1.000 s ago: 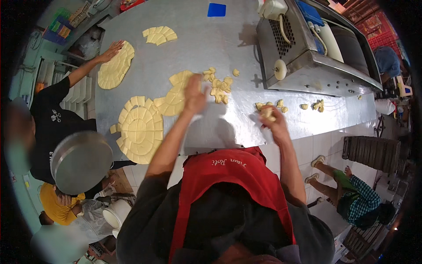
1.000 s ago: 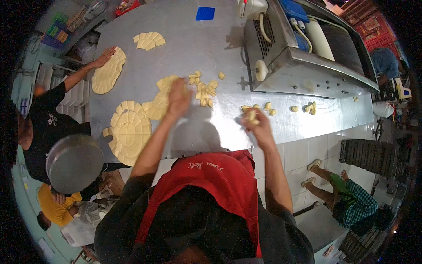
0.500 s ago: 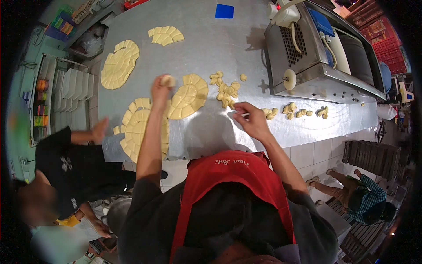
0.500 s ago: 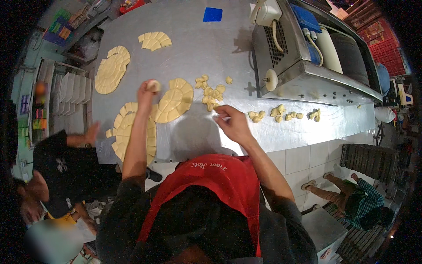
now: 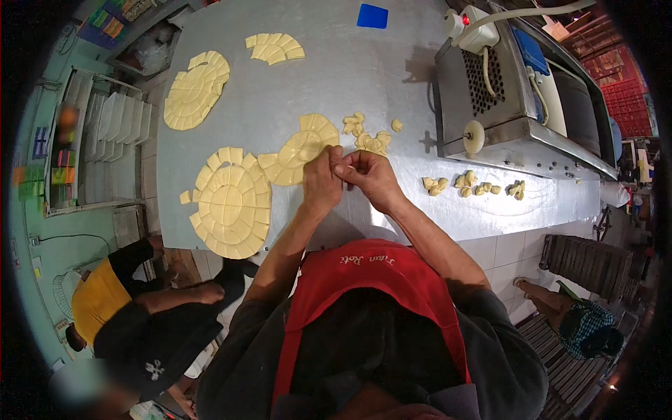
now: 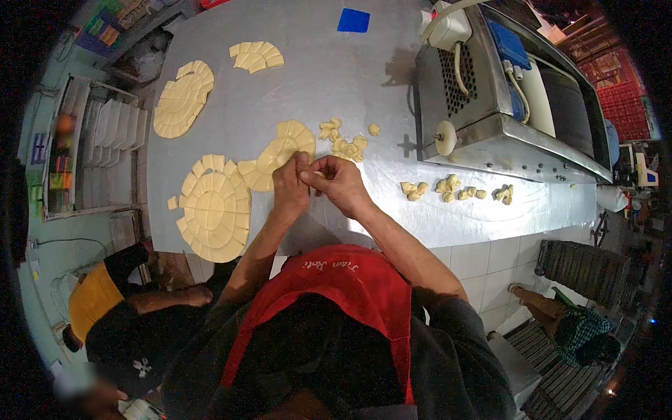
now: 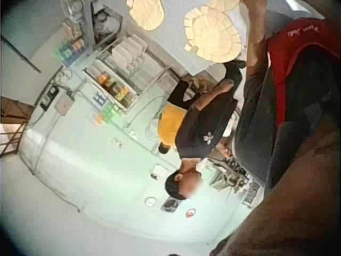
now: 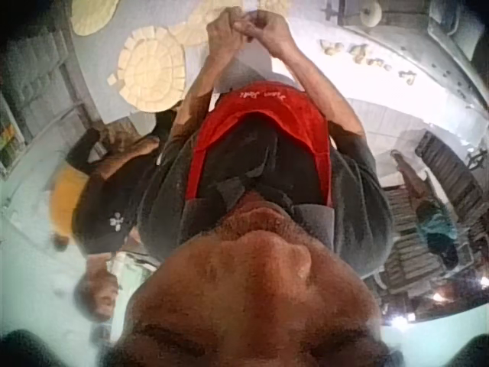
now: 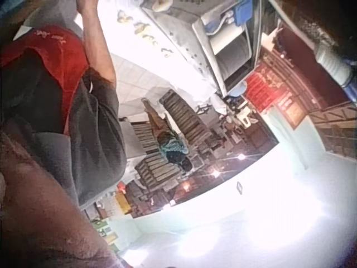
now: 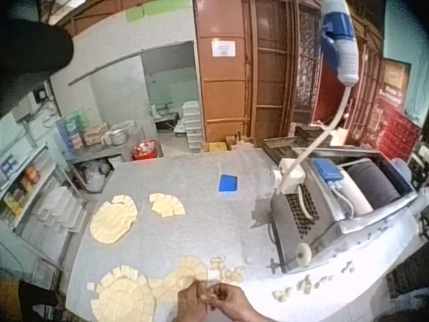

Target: Shaping dough and arranging pieces on a baking tray in a commercial bakery setting.

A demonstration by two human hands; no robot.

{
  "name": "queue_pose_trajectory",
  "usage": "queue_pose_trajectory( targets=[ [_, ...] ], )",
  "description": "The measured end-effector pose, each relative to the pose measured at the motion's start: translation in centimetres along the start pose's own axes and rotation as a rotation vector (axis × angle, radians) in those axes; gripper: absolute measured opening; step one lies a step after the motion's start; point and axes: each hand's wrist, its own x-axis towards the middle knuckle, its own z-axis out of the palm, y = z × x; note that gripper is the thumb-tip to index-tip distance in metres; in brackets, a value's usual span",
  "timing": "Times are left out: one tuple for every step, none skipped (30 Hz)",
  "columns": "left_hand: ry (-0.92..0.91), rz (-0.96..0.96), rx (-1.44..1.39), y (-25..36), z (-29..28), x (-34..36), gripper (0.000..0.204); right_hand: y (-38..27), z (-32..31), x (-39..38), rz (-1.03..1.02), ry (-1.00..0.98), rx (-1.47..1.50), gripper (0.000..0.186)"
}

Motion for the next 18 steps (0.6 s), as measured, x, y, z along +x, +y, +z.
queue_pose_trajectory(
  targets=[
    [-0.004,0.002,-0.002,-0.3,0.1,0.6,0.036,0.8,-1.0,0.2,0.055,-0.076,0.230,0.026],
    [-0.080,-0.086,0.186,-1.3,-0.2,1.2,0.029,0.7,-2.5,-0.1,0.062,-0.079,0.231,0.026],
    [-0.161,-0.168,0.370,-2.5,-0.5,2.3,0.022,-0.2,-4.5,-0.6,0.184,-0.515,0.293,0.025],
    [-0.129,-0.288,0.179,-4.5,-1.1,3.7,0.017,-1.7,-5.6,-1.1,0.301,-0.951,0.349,0.023],
    [-0.081,-0.414,-0.008,-7.6,-2.2,5.2,0.020,-4.9,-4.5,-2.6,0.392,-0.938,0.228,0.020],
    [0.007,-0.202,0.089,-11.4,-3.6,6.4,0.029,-5.1,-3.6,-2.6,0.389,-0.952,0.224,0.020],
    [0.004,-0.118,0.252,-12.9,-4.4,7.8,0.037,-4.8,-2.8,-2.7,0.285,-0.821,0.125,0.019],
    [-0.007,-0.112,0.249,-13.4,-4.4,8.7,0.037,-4.5,-2.7,-2.6,0.179,-0.678,0.027,0.018],
    [-0.163,-0.108,0.360,-13.9,-4.2,9.3,0.037,-3.2,-3.1,-2.3,0.145,-0.593,-0.065,0.018],
    [-0.318,-0.104,0.473,-14.4,-4.3,9.8,0.038,-2.5,-3.2,-2.4,0.145,-0.585,-0.062,0.018],
    [-0.392,0.113,0.410,-15.7,-5.2,10.2,0.043,-1.9,-3.1,-2.3,0.104,-0.496,-0.100,0.017],
    [-0.407,0.122,0.399,-15.1,-5.3,11.5,0.043,-1.5,-3.4,-2.5,0.067,-0.378,-0.135,0.016],
    [-0.410,-0.071,0.436,-14.6,-5.7,12.9,0.040,-1.2,-3.9,-2.6,0.071,-0.359,-0.133,0.016],
    [-0.407,-0.266,0.476,-14.3,-6.2,14.0,0.037,-1.1,-4.3,-2.8,0.125,-0.320,-0.092,0.017],
    [-0.107,-0.258,0.569,-15.5,-7.9,14.8,0.033,-1.1,-4.3,-2.6,0.173,-0.300,-0.052,0.017],
    [0.198,-0.245,0.654,-16.5,-9.6,15.3,0.029,-0.9,-4.1,-2.4,0.170,-0.309,-0.052,0.017],
    [0.214,-0.253,0.665,-17.7,-11.0,14.8,0.029,-0.6,-3.7,-1.9,0.147,-0.238,-0.198,0.019],
    [0.132,-0.273,0.261,-18.3,-12.1,14.0,0.025,-0.8,-3.1,-1.6,0.119,-0.166,-0.341,0.021]
  ],
)
